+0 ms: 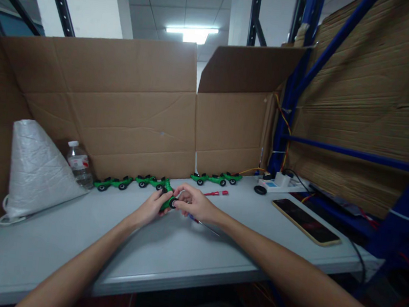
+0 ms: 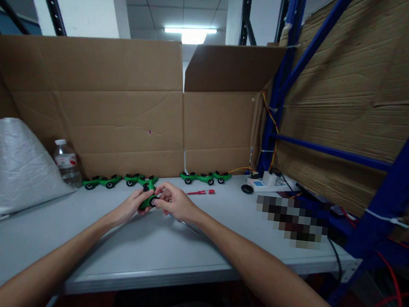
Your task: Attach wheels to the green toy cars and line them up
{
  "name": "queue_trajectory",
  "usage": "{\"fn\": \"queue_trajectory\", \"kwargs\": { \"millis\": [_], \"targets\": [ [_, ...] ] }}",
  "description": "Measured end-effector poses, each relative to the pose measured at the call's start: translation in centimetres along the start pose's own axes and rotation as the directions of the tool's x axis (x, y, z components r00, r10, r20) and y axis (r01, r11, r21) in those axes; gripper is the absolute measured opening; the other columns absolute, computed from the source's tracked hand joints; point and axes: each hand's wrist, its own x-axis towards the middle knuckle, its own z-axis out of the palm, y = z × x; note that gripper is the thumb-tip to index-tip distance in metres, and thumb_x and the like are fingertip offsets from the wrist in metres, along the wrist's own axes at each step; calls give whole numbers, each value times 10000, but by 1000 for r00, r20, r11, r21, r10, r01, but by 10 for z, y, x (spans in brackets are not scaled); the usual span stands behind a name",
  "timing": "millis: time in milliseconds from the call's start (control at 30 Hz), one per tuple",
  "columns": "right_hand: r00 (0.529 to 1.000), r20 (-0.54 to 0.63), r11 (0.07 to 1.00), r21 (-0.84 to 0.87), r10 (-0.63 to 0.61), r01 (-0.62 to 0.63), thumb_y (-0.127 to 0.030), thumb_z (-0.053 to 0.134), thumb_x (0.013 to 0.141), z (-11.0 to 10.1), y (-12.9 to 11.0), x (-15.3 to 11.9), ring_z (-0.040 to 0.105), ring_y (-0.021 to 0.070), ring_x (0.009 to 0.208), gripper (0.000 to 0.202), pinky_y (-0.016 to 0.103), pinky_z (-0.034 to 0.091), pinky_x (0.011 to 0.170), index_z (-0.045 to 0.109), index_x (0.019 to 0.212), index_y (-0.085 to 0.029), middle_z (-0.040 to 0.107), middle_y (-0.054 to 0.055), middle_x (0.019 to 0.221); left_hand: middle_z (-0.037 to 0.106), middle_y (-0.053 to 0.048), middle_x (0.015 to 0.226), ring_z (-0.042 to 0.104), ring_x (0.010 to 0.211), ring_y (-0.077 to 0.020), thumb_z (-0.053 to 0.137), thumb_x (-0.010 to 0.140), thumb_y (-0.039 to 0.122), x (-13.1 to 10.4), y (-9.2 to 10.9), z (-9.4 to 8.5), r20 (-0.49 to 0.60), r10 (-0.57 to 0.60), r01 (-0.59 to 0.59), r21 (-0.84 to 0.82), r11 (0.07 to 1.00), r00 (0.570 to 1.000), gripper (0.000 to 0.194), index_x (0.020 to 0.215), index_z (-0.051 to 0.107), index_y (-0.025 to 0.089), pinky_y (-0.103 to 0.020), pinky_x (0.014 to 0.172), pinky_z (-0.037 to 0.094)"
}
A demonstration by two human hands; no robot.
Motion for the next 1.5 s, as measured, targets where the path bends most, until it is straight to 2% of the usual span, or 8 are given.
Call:
{"fn": "queue_trajectory", "kwargs": {
  "millis": [167,367,467,633,767,933,1067,1500],
  "targets": [
    [1000,-5,1000,25,12,-12,-477,764,862,2,2,1,562,120,582,406,242,461,558,538,1078,-217,633,-41,757,561,17,615,493,566,-143,546,911,670,-3,4,3,-27,-16,19,89,996,999,506,864,576,167,-261,535,365],
    [998,-47,998,-51,-48,46,-337,727,870,5,2,1,546,119,588,276,235,420,566,537,1031,-219,575,-70,686,546,18,634,479,586,-144,577,929,629,-6,8,9,-47,52,-49,55,997,998,471,831,577,168,-272,551,374],
    [998,-60,998,-60,-28,25,-311,702,871,5,1,1,539,113,570,248,229,416,555,528,1023,-222,557,-80,678,541,27,642,463,580,-133,638,915,598,-4,8,9,-53,76,-76,0,997,996,440,852,581,167,-259,539,359],
    [1000,-19,1000,-17,-2,2,-412,698,911,-2,0,3,589,119,584,295,240,471,559,542,1073,-221,631,-45,761,560,10,647,473,525,-114,608,917,629,2,6,5,48,-31,37,-138,990,998,471,853,569,165,-227,475,308],
    [999,34,1000,9,-12,12,-451,700,923,-4,2,3,595,115,569,321,249,483,554,545,1080,-217,677,-20,809,553,3,639,460,503,-100,625,904,622,2,4,3,98,-59,79,-217,973,993,478,810,579,156,-220,452,272],
    [999,19,999,25,34,-34,-483,758,875,-2,2,3,580,112,537,392,236,473,526,527,1046,-216,635,-52,720,539,5,614,444,494,-99,608,915,597,-2,6,5,140,-44,67,-166,984,989,463,788,586,153,-220,449,281],
    [997,57,998,33,60,-62,-504,781,847,-4,0,2,585,113,534,423,234,479,521,533,1034,-217,637,-53,714,522,9,591,430,481,-103,557,945,576,-2,6,6,186,-38,62,-125,990,982,453,795,603,151,-224,444,285],
    [997,64,999,24,44,-46,-525,804,817,-1,-1,-1,635,134,545,449,258,514,541,503,938,-214,659,-42,705,490,39,578,393,490,-101,533,962,678,-6,8,12,158,34,-30,-29,999,987,521,852,588,172,-223,455,288]
  ]
}}
